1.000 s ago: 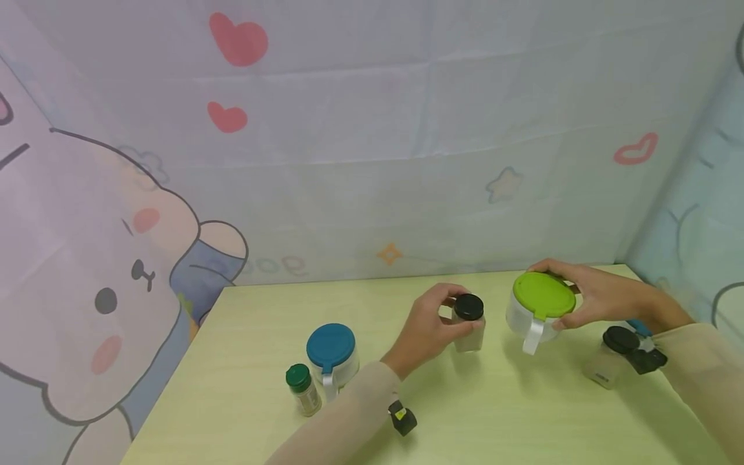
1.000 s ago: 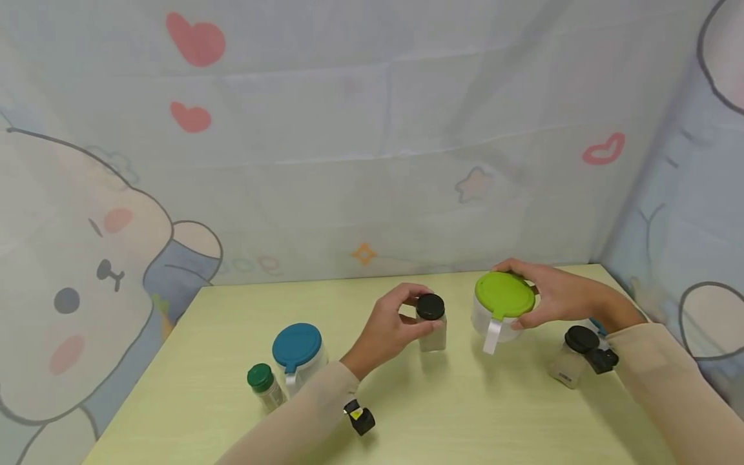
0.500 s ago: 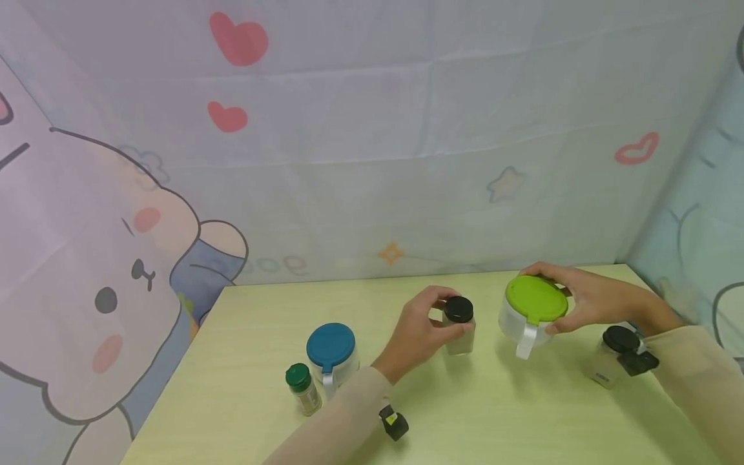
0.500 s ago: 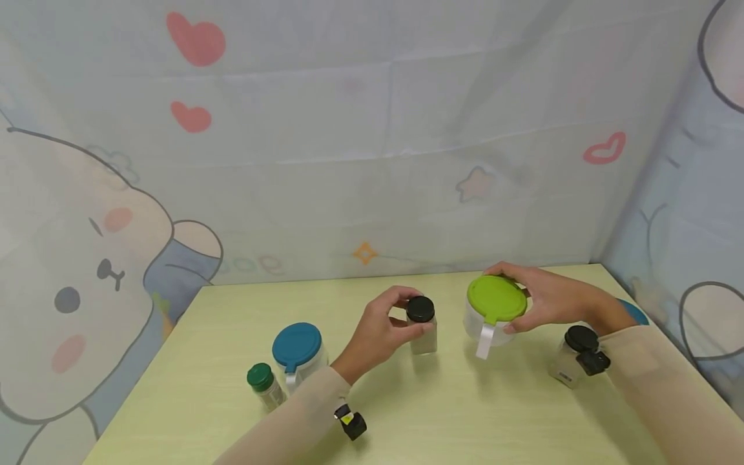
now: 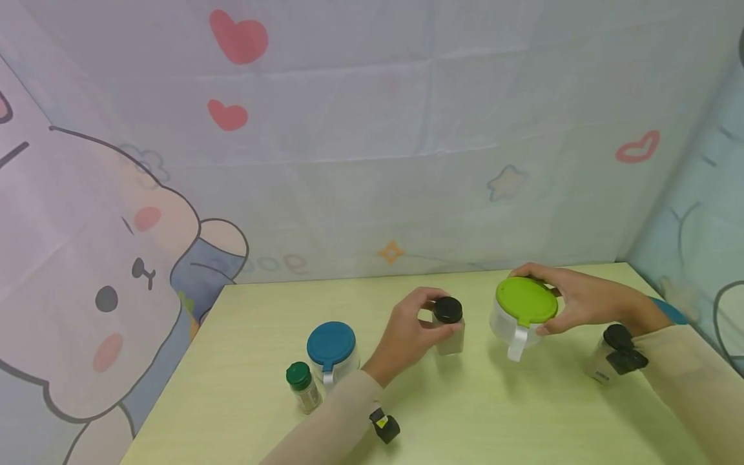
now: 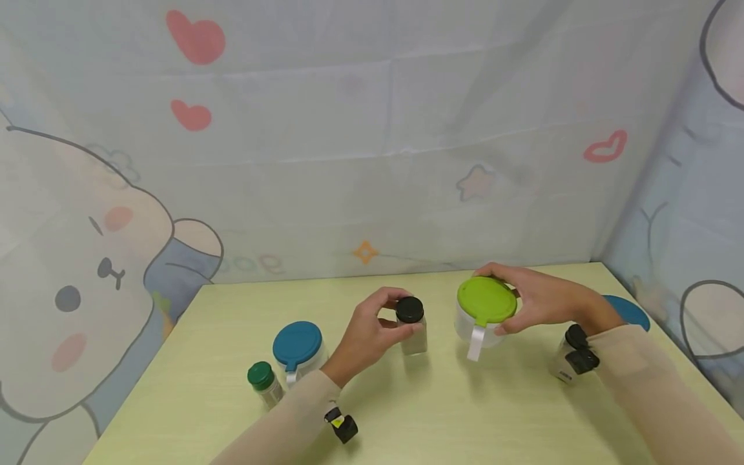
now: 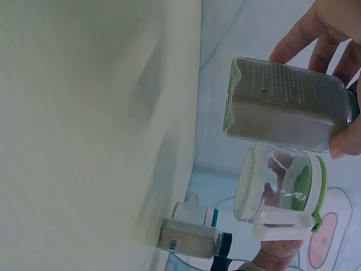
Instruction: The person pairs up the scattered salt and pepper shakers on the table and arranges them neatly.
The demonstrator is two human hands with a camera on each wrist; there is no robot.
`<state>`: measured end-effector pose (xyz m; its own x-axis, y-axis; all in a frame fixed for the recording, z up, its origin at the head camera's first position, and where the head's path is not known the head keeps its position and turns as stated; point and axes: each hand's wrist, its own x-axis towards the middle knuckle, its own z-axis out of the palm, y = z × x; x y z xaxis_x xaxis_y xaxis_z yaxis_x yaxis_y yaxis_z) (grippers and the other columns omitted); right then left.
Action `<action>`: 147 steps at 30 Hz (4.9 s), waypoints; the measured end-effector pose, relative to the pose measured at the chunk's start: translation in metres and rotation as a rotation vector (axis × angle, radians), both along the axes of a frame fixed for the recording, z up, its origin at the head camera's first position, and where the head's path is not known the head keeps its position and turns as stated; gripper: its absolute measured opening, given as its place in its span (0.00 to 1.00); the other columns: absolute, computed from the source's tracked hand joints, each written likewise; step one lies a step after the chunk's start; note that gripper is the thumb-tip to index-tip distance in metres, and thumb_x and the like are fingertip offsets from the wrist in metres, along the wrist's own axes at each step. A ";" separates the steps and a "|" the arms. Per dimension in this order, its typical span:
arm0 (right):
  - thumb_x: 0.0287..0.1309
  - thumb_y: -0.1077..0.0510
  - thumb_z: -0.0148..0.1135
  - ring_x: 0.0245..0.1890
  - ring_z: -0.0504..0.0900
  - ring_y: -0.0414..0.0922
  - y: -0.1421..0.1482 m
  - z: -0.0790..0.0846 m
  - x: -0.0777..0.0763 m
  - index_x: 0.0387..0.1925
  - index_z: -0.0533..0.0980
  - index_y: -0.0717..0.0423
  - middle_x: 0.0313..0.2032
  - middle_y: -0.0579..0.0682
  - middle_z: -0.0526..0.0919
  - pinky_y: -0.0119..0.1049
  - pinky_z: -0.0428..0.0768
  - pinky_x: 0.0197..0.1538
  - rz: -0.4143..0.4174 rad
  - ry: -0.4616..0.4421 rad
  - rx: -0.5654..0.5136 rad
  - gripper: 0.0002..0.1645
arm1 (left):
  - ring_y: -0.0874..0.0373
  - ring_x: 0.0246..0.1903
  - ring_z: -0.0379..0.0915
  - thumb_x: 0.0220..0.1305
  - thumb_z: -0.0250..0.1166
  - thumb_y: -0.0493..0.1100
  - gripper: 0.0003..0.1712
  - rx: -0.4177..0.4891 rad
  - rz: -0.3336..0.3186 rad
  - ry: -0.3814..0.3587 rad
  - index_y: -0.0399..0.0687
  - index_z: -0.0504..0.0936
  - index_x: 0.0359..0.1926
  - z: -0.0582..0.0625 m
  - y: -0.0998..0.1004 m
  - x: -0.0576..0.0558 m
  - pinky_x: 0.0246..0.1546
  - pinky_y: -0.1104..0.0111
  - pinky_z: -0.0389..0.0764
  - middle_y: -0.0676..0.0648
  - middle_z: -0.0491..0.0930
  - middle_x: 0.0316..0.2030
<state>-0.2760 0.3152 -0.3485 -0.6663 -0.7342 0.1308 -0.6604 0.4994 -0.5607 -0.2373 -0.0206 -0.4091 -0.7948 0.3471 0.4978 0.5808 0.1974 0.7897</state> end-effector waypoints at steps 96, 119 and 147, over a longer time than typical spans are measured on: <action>0.44 0.51 0.81 0.57 0.76 0.41 -0.119 -0.048 -0.015 0.65 0.66 0.33 0.57 0.35 0.77 0.47 0.77 0.58 0.173 -0.175 -0.042 0.48 | 0.58 0.51 0.78 0.56 0.79 0.42 0.27 -0.028 0.187 -0.149 0.64 0.78 0.54 -0.020 -0.083 0.071 0.44 0.67 0.86 0.59 0.80 0.50; 0.45 0.53 0.79 0.55 0.77 0.41 -0.147 -0.061 -0.021 0.64 0.66 0.30 0.57 0.35 0.77 0.46 0.74 0.61 0.221 -0.229 -0.038 0.46 | 0.57 0.51 0.79 0.56 0.79 0.42 0.28 -0.048 0.183 -0.152 0.63 0.78 0.55 -0.026 -0.091 0.079 0.44 0.67 0.86 0.59 0.79 0.51; 0.44 0.54 0.78 0.53 0.77 0.40 -0.165 -0.068 -0.025 0.63 0.67 0.30 0.56 0.34 0.77 0.44 0.76 0.59 0.232 -0.230 -0.043 0.45 | 0.58 0.51 0.79 0.56 0.79 0.45 0.28 -0.061 0.187 -0.158 0.65 0.77 0.54 -0.031 -0.093 0.083 0.46 0.66 0.86 0.60 0.79 0.49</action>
<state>-0.3010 0.1504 -0.4166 -0.4978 -0.8668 0.0307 -0.6073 0.3231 -0.7258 -0.1546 -0.1139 -0.4397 -0.9144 0.2117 0.3450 0.3998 0.3400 0.8512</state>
